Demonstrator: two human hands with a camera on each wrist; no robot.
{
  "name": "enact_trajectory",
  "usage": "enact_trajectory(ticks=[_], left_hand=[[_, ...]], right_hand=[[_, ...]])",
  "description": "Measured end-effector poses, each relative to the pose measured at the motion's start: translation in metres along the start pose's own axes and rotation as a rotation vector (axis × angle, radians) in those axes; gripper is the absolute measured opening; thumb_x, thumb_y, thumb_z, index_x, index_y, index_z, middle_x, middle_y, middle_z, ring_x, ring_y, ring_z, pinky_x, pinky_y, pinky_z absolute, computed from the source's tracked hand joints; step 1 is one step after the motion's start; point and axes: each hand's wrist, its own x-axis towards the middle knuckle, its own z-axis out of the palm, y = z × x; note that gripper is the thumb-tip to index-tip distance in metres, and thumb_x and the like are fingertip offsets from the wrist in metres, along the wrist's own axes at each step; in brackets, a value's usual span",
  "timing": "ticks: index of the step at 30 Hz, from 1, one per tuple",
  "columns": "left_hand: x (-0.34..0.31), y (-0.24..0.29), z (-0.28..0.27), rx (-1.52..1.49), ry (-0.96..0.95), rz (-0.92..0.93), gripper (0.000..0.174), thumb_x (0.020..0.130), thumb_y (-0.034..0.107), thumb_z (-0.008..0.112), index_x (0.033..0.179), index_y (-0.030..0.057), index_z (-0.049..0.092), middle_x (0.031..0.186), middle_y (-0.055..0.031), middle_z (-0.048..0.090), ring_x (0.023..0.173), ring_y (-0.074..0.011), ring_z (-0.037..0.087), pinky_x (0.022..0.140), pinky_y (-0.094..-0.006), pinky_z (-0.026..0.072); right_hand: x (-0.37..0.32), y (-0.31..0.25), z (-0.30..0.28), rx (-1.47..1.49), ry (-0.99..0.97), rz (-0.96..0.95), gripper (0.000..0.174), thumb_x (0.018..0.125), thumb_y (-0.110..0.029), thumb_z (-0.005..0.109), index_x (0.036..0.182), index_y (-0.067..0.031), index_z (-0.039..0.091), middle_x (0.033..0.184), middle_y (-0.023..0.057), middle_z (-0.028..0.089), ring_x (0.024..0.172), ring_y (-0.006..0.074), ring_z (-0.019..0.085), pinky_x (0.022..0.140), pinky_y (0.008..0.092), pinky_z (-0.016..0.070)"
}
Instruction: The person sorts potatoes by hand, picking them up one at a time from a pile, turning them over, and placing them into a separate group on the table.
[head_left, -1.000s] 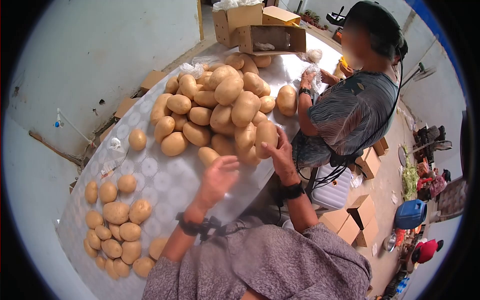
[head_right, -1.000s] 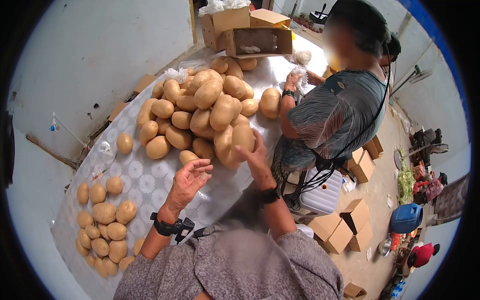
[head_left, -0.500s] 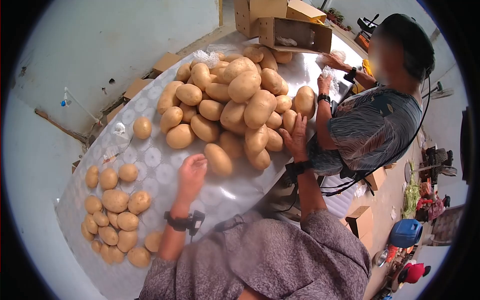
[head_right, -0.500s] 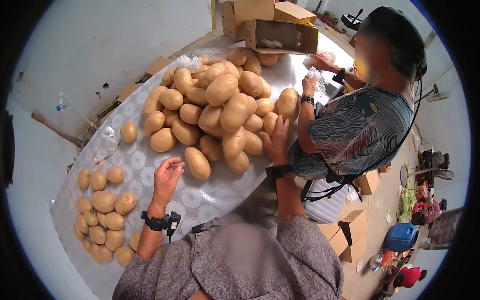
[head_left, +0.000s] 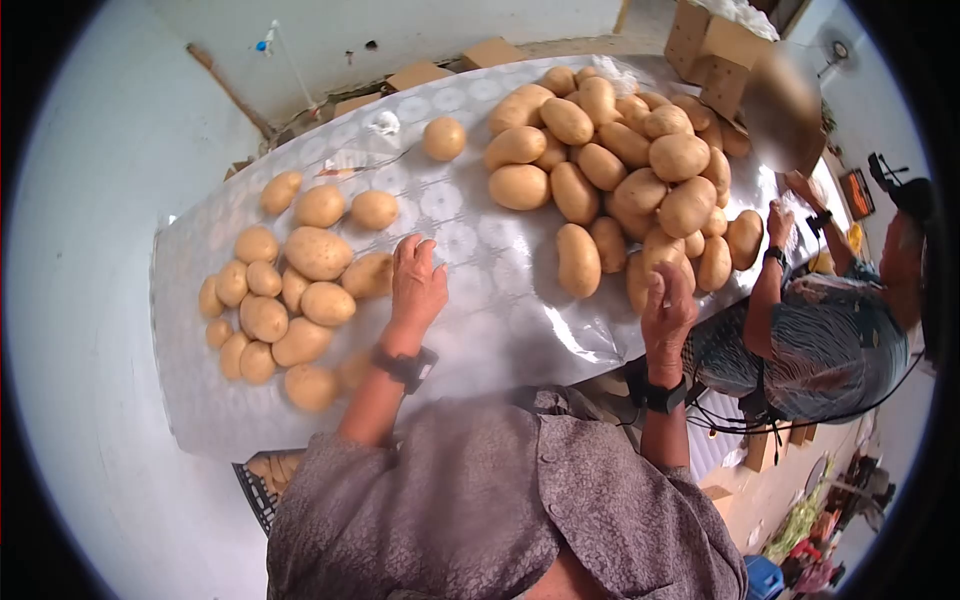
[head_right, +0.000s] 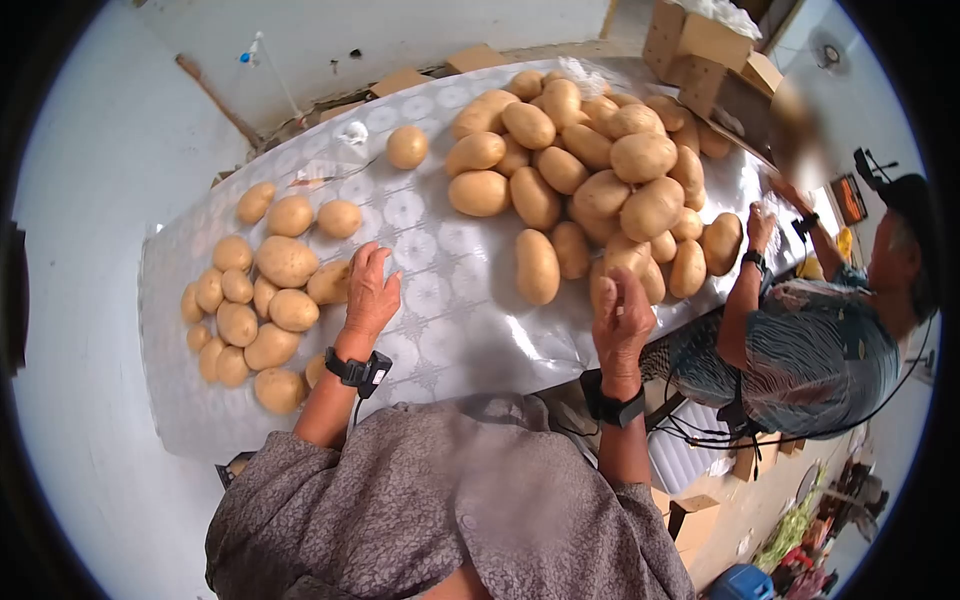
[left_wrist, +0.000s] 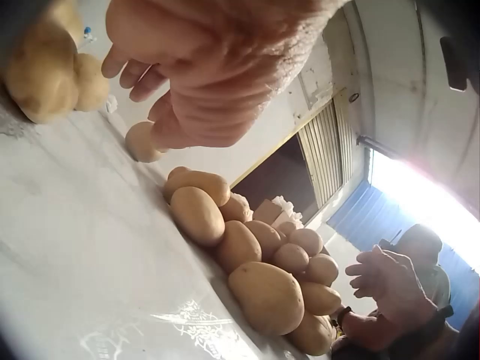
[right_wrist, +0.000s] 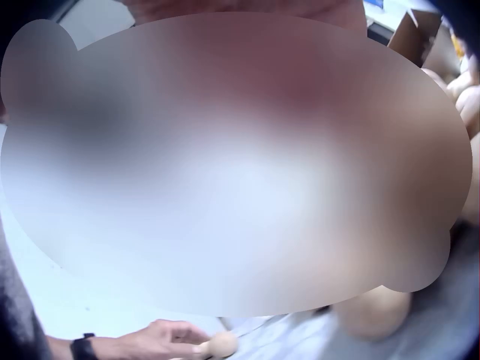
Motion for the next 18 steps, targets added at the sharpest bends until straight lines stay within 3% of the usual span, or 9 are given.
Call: enact_trajectory(ticks=[1,2,5,8,13,15,16,18], left_hand=[[-0.006,-0.005,-0.005,0.009,0.016,-0.020,0.039,0.079,0.005,0.068,0.115,-0.0006,0.054,0.131,-0.0230,0.047,0.126,-0.0424,0.042,0.106,-0.0460,0.0370],[-0.012,-0.009,-0.010,0.124,0.013,-0.029,0.043,0.078,0.004,0.068,0.118,-0.0003,0.053,0.132,-0.0227,0.047,0.128,-0.0426,0.040,0.108,-0.0491,0.0340],[-0.023,-0.017,-0.032,0.376,-0.025,-0.097,0.050,0.077,0.003,0.068,0.124,0.0013,0.050,0.134,-0.0226,0.046,0.131,-0.0425,0.038,0.110,-0.0552,0.0289],[-0.027,-0.029,-0.042,0.561,-0.094,-0.177,0.055,0.077,0.002,0.066,0.128,0.0032,0.047,0.136,-0.0224,0.045,0.132,-0.0419,0.037,0.109,-0.0594,0.0266],[-0.006,-0.049,-0.038,0.601,-0.171,-0.218,0.057,0.079,0.003,0.064,0.132,0.0046,0.045,0.137,-0.0213,0.045,0.131,-0.0413,0.039,0.108,-0.0582,0.0290],[0.004,-0.043,-0.045,0.506,-0.391,-0.357,0.059,0.078,0.004,0.065,0.134,0.0049,0.045,0.137,-0.0206,0.046,0.131,-0.0399,0.040,0.106,-0.0576,0.0327],[0.006,-0.037,-0.049,0.503,-0.390,-0.348,0.059,0.078,0.004,0.065,0.134,0.0049,0.045,0.137,-0.0206,0.046,0.131,-0.0399,0.040,0.106,-0.0576,0.0327],[0.007,-0.026,-0.055,0.388,-0.383,-0.413,0.063,0.077,0.003,0.068,0.135,0.0062,0.045,0.122,-0.0197,0.054,0.120,-0.0407,0.049,0.099,-0.0579,0.0396]], right_hand=[[-0.002,-0.019,0.008,0.058,-0.080,-0.012,0.015,0.091,-0.008,0.064,0.104,0.0003,0.063,0.088,0.0157,0.067,0.075,0.0260,0.067,0.068,0.0336,0.0529],[-0.001,-0.035,0.015,0.095,-0.146,-0.145,0.014,0.089,-0.006,0.066,0.101,0.0006,0.064,0.086,0.0155,0.068,0.074,0.0254,0.067,0.066,0.0329,0.0525],[-0.015,-0.064,0.038,0.226,-0.460,-0.081,0.018,0.084,-0.004,0.069,0.100,0.0015,0.063,0.082,0.0179,0.067,0.071,0.0289,0.068,0.064,0.0351,0.0533],[-0.023,-0.082,0.059,0.269,-0.661,-0.191,0.023,0.083,-0.011,0.072,0.099,0.0019,0.064,0.082,0.0205,0.067,0.069,0.0354,0.067,0.061,0.0406,0.0523],[-0.034,-0.101,0.083,0.272,-0.785,-0.265,0.023,0.084,-0.015,0.070,0.098,0.0013,0.064,0.080,0.0198,0.067,0.071,0.0380,0.065,0.062,0.0423,0.0513],[-0.038,-0.104,0.089,0.288,-0.851,-0.256,0.024,0.085,-0.018,0.069,0.100,0.0008,0.065,0.078,0.0192,0.067,0.071,0.0374,0.065,0.062,0.0425,0.0511],[-0.041,-0.103,0.090,0.305,-0.839,-0.247,0.024,0.086,-0.019,0.068,0.100,0.0005,0.065,0.077,0.0190,0.067,0.070,0.0373,0.065,0.062,0.0422,0.0509],[-0.046,-0.101,0.088,0.299,-0.860,-0.207,0.025,0.087,-0.020,0.068,0.101,0.0004,0.065,0.078,0.0186,0.068,0.071,0.0372,0.065,0.063,0.0416,0.0515]])
